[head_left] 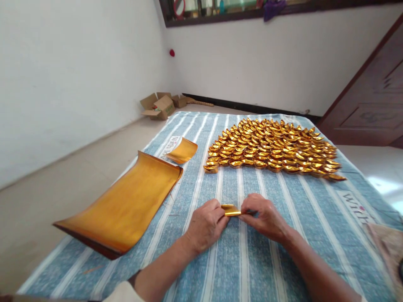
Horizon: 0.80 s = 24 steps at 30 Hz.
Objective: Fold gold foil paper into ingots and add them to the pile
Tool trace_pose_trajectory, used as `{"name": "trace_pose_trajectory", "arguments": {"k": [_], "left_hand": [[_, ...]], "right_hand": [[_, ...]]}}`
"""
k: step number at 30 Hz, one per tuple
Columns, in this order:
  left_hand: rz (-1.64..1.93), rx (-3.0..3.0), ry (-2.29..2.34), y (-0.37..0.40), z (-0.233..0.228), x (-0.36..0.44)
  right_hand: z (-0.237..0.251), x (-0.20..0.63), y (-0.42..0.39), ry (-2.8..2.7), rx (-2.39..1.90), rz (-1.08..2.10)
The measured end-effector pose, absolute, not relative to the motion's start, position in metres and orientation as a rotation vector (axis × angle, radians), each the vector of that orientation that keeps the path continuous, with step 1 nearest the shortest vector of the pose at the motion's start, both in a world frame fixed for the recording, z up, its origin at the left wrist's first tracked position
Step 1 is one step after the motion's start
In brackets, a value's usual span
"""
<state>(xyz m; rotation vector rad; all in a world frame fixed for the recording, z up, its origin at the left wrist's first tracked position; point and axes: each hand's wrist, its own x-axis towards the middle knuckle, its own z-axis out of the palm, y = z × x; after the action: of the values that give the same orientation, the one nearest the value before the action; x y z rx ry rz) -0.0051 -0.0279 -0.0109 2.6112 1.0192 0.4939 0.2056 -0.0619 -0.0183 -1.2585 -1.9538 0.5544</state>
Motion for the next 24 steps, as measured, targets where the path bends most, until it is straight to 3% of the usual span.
{"name": "trace_pose_trajectory", "arguments": {"k": [7, 24], "left_hand": [[0.408, 2.436, 1.068, -0.023, -0.001, -0.001], [0.533, 2.648, 1.2, -0.028, -0.018, 0.006]], "right_hand": [[-0.027, 0.2, -0.06, -1.907, -1.33, 0.371], [-0.027, 0.192, -0.066, -2.063, -1.452, 0.05]]}}
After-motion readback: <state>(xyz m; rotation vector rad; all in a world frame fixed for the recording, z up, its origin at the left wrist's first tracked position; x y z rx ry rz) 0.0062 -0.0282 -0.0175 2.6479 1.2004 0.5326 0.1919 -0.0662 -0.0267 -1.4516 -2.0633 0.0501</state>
